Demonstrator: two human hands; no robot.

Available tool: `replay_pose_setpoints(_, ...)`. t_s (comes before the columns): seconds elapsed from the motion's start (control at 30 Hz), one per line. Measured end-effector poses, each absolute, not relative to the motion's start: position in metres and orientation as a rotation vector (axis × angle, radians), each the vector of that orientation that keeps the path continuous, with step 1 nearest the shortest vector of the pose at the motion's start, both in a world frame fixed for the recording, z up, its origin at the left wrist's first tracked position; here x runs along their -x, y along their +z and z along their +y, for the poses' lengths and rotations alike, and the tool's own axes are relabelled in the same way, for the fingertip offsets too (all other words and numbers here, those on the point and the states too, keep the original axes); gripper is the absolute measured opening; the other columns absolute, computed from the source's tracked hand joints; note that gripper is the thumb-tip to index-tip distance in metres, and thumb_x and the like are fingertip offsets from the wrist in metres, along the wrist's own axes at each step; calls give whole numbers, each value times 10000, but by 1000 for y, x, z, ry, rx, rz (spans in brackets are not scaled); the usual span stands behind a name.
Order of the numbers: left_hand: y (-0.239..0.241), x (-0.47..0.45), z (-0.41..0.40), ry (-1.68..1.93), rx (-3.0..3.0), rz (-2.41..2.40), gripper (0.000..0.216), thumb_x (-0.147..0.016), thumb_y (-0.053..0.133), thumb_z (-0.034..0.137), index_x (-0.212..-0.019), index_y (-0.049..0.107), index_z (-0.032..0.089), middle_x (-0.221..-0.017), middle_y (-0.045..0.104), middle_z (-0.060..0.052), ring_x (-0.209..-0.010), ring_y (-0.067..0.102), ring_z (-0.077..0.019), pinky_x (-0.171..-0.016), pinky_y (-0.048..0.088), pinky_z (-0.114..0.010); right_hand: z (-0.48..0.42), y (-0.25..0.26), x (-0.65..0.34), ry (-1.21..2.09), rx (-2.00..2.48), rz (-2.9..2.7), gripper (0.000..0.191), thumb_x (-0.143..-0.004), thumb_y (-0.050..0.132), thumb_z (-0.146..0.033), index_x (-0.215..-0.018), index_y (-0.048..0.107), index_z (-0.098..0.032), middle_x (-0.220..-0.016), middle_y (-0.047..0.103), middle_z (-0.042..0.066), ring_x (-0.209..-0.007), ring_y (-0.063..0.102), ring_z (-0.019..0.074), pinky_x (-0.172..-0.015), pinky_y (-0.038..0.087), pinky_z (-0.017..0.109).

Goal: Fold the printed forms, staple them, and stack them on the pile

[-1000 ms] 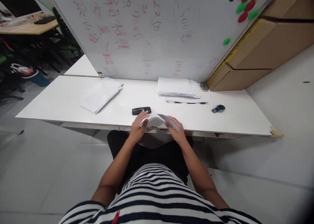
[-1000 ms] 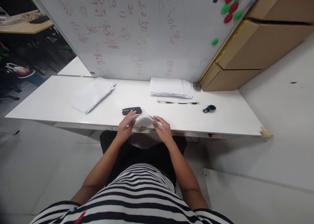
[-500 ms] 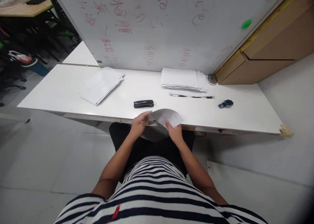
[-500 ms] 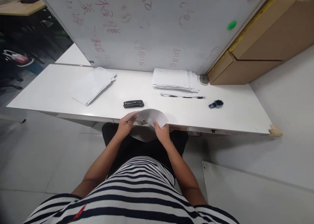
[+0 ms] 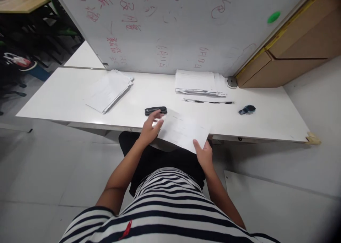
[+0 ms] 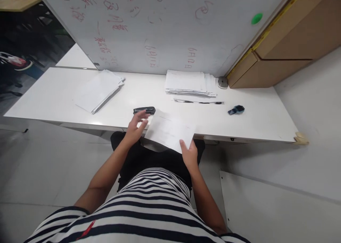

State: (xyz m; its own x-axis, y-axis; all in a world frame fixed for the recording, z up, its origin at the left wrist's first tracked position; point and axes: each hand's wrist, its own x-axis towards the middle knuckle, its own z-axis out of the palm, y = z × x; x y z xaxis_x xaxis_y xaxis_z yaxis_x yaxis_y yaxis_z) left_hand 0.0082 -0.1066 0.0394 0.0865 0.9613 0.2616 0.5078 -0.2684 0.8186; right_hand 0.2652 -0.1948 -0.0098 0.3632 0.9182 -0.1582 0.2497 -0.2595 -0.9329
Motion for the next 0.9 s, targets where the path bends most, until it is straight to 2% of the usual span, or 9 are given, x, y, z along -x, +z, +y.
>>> replay_pose_setpoints(0.07,37,-3,-78,1071,-2073,1553,512,-907,513,435,-1356,428,204,-1314,563,-121,-1249,489,-256,-1033,388,-435,-194,-13,-273,915,1734,-935,511,-772,662,-500,-1143,657,-148,-1129,703,122,-1030,654,291,-906,507,434)
replay_pose_setpoints(0.13,30,4,-52,945,-2259,1662,539,-863,571,468,-1317,486,190,-1351,536,-130,-1297,424,-309,-1060,330,-474,-192,-17,-278,924,1693,-833,526,-763,673,-502,-1148,654,-145,-1143,697,124,-1032,654,290,-911,506,444)
replay_pose_setpoints(0.23,17,11,-30,729,-2353,1668,440,-875,542,502,-1215,586,227,-1171,652,-93,-1117,549,-289,-953,391,-440,-187,-19,-279,981,1575,-729,524,-752,698,-477,-1157,649,-149,-1153,694,118,-1013,665,275,-910,513,435)
replay_pose_setpoints(0.33,11,14,-31,729,-2359,1633,389,-884,514,533,-1140,636,267,-1050,691,-55,-976,587,-251,-873,406,-401,-182,-18,-277,1067,1457,-688,502,-749,717,-447,-1156,647,-162,-1166,691,105,-1022,665,261,-921,515,422)
replay_pose_setpoints(0.6,24,15,-40,697,-2267,1476,357,-849,570,518,-1100,663,281,-1049,704,-23,-945,595,-219,-854,420,-362,-168,-15,-278,1090,1492,-812,503,-755,715,-449,-1163,651,-162,-1182,686,97,-1102,631,275,-1007,457,470)
replay_pose_setpoints(0.9,36,14,-43,654,-2205,1316,344,-812,595,520,-1058,692,301,-1077,713,-10,-1007,625,-235,-899,439,-365,-163,-17,-275,1203,1454,-783,529,-727,739,-460,-1149,661,-150,-1178,686,105,-1094,638,294,-998,472,488)
